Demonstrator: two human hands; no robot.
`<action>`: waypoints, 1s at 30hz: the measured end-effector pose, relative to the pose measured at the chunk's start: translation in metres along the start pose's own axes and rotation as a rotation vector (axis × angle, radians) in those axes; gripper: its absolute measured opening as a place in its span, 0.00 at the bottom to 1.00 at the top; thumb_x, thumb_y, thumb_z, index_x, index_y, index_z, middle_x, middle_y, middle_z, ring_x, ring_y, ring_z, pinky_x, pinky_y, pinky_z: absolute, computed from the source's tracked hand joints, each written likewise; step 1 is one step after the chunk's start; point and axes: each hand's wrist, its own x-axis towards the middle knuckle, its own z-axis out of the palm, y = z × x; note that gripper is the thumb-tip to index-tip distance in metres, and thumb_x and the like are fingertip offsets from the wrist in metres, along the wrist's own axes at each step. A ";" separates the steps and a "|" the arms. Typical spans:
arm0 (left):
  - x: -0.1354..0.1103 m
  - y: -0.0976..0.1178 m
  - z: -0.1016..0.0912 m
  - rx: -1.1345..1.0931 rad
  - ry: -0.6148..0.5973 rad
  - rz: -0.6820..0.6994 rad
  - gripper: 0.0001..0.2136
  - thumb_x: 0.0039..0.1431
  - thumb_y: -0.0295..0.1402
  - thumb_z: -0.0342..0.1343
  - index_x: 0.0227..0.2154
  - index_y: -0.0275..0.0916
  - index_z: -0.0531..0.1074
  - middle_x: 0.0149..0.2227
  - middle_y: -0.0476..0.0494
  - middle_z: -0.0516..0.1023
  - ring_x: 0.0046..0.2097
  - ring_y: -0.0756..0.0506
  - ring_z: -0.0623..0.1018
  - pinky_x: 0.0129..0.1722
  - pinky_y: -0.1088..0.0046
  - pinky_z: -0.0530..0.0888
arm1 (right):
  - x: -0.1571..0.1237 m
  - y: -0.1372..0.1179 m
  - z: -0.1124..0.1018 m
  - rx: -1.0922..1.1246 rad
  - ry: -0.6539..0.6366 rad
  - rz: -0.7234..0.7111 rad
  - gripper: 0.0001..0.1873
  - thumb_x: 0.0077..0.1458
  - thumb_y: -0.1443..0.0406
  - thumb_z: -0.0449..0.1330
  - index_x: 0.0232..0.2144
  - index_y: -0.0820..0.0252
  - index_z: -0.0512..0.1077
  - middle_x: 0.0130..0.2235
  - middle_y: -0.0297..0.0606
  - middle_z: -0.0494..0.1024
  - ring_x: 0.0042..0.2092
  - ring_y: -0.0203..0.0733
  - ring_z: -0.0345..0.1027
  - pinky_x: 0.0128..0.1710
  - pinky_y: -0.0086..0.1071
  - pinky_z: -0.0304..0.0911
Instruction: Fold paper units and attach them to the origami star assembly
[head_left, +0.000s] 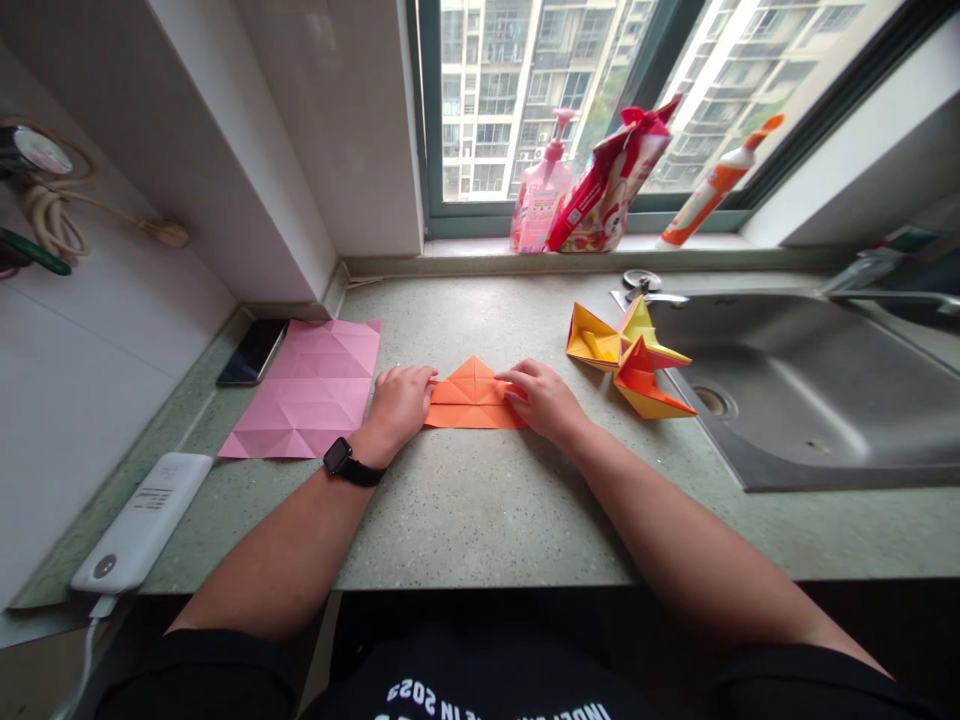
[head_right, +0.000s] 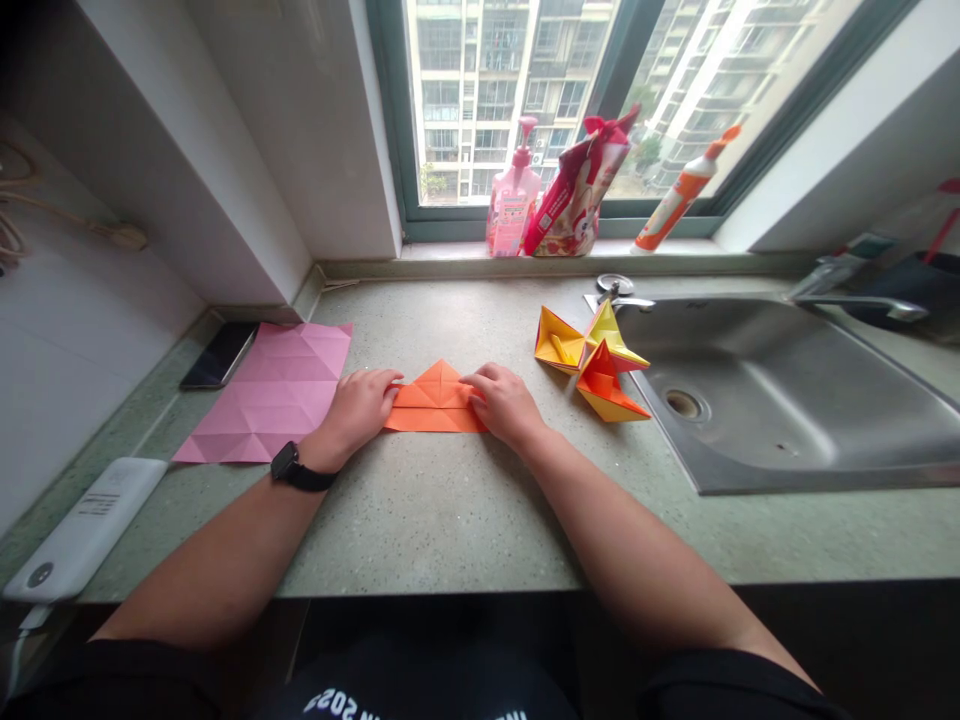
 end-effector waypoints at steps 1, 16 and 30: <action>0.000 -0.001 0.000 0.007 -0.003 -0.004 0.13 0.74 0.30 0.55 0.55 0.42 0.81 0.53 0.40 0.86 0.54 0.35 0.81 0.57 0.56 0.73 | 0.000 -0.001 0.000 -0.027 0.023 -0.005 0.17 0.64 0.71 0.65 0.51 0.51 0.85 0.51 0.45 0.83 0.51 0.51 0.75 0.54 0.43 0.68; -0.014 0.022 0.013 -0.062 -0.080 0.393 0.20 0.72 0.20 0.51 0.58 0.44 0.81 0.66 0.39 0.77 0.65 0.39 0.76 0.65 0.57 0.75 | -0.009 -0.035 -0.013 -0.006 -0.181 -0.094 0.16 0.70 0.69 0.61 0.46 0.46 0.88 0.47 0.41 0.85 0.45 0.46 0.76 0.48 0.37 0.68; -0.017 0.029 0.006 -0.089 -0.158 0.403 0.17 0.73 0.25 0.52 0.58 0.41 0.80 0.60 0.38 0.80 0.59 0.39 0.79 0.63 0.57 0.76 | -0.014 -0.051 -0.026 -0.172 -0.274 -0.046 0.13 0.72 0.62 0.61 0.41 0.51 0.87 0.49 0.46 0.82 0.46 0.50 0.73 0.47 0.41 0.68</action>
